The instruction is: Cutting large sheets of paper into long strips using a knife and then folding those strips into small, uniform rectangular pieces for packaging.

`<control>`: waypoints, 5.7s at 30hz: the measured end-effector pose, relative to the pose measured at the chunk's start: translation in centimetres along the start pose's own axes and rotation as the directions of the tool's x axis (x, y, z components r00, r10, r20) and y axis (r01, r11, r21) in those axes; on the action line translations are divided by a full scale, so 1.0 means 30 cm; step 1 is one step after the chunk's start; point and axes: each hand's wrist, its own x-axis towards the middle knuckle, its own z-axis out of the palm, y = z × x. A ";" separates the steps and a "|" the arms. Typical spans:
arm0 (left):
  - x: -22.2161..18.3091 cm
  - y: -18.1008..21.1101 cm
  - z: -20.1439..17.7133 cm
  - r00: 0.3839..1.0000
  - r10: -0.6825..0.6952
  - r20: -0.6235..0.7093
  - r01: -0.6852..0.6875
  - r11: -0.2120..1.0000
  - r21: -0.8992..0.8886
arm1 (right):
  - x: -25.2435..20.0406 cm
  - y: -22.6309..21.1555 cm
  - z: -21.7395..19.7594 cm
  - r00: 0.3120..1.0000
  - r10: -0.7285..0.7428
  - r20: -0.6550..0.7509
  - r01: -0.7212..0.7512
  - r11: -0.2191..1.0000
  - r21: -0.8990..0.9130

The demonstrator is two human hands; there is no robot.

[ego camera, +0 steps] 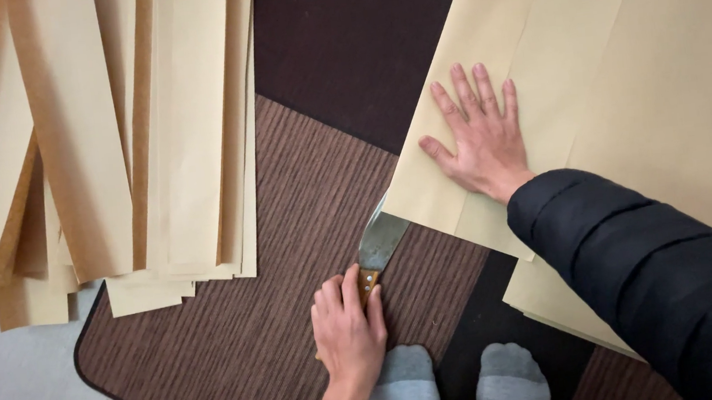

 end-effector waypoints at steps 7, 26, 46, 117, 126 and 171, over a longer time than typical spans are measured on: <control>-0.096 -0.031 -0.020 1.000 -0.009 0.016 0.009 1.000 -0.009 | -0.062 -0.036 -0.006 1.000 -0.020 0.018 0.020 1.000 -0.008; 0.010 -0.007 -0.031 1.000 0.013 0.013 -0.013 1.000 0.000 | -0.061 -0.024 0.020 1.000 -0.006 0.002 0.006 1.000 0.005; 0.223 0.017 0.008 0.997 0.078 -0.006 -0.078 0.997 -0.015 | -0.063 -0.026 0.022 1.000 0.017 0.001 -0.017 1.000 -0.014; 0.553 0.088 0.133 0.992 0.099 0.081 -0.105 0.992 0.072 | 0.476 0.367 -0.107 0.981 0.192 -0.032 -0.190 0.981 0.039; 0.614 0.135 0.141 0.996 0.050 0.077 -0.056 0.996 0.069 | 0.480 0.382 -0.090 0.981 0.192 -0.038 -0.190 0.981 0.039; 1.102 0.274 0.372 0.975 0.196 -0.103 -0.196 0.981 0.009 | 0.468 0.385 -0.064 0.978 0.185 -0.100 -0.186 0.982 -0.006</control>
